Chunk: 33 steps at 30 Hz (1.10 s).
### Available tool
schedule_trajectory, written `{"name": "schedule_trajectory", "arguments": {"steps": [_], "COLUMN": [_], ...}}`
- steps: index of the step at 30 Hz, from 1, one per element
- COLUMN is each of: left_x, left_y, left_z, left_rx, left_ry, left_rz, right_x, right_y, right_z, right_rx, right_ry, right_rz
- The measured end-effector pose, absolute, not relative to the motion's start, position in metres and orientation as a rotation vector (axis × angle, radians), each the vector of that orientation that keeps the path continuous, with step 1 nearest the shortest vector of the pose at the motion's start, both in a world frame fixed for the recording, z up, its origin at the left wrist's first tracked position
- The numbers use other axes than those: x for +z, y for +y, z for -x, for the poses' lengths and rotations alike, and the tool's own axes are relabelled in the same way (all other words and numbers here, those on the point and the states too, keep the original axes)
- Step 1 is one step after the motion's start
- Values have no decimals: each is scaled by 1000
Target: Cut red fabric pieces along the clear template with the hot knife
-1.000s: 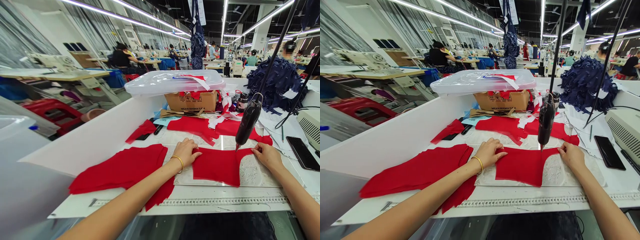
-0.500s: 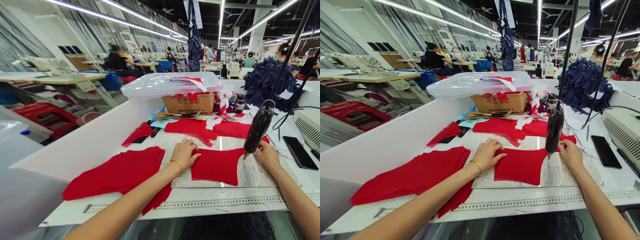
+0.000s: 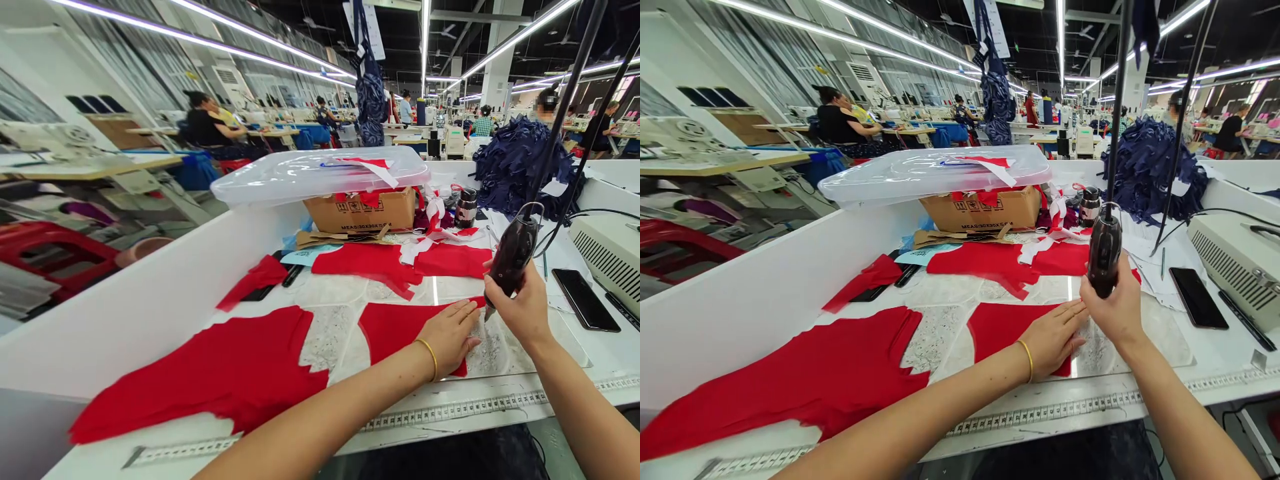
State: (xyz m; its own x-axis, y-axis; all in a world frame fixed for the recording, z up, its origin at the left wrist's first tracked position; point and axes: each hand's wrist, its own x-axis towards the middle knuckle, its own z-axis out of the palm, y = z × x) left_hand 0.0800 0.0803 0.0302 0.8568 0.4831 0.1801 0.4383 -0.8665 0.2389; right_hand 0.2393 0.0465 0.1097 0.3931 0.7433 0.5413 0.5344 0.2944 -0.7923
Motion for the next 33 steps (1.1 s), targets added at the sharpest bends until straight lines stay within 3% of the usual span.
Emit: {"name": "schedule_trajectory", "arguments": {"steps": [33], "left_x": [15], "left_y": [87], "left_z": [-100], "left_rx": [265], "left_ry": [602], "left_rz": [-2826], "right_x": [96], "right_y": [93], "right_z": [-266], "right_rx": [150], "right_ry": [-1018], "right_rz": [1228]}}
